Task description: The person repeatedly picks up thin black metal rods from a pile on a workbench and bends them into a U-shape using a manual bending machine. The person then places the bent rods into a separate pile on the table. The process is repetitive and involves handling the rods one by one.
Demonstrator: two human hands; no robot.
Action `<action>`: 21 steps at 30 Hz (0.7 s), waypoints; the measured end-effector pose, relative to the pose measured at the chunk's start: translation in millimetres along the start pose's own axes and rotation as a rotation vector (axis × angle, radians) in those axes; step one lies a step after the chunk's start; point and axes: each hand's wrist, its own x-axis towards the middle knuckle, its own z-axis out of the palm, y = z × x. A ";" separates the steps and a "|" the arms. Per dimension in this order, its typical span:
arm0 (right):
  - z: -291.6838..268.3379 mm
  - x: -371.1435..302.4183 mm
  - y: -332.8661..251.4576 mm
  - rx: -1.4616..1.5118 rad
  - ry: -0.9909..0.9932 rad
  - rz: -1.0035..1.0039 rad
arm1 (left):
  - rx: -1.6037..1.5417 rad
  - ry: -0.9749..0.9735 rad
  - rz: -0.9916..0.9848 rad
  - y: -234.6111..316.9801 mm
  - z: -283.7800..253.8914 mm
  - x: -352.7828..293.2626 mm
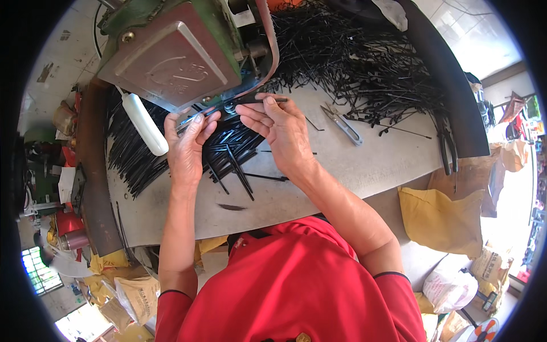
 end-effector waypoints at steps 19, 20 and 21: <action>4.9 1.3 -1.0 0.008 -0.030 -0.046 | -0.113 0.105 -0.019 -7.3 3.9 1.8; 5.1 2.2 -0.5 0.011 -0.035 -0.046 | -0.108 0.113 -0.017 -6.7 4.1 2.4; 2.0 4.8 0.3 0.019 -0.016 -0.044 | -0.123 0.110 -0.037 -9.0 5.3 4.9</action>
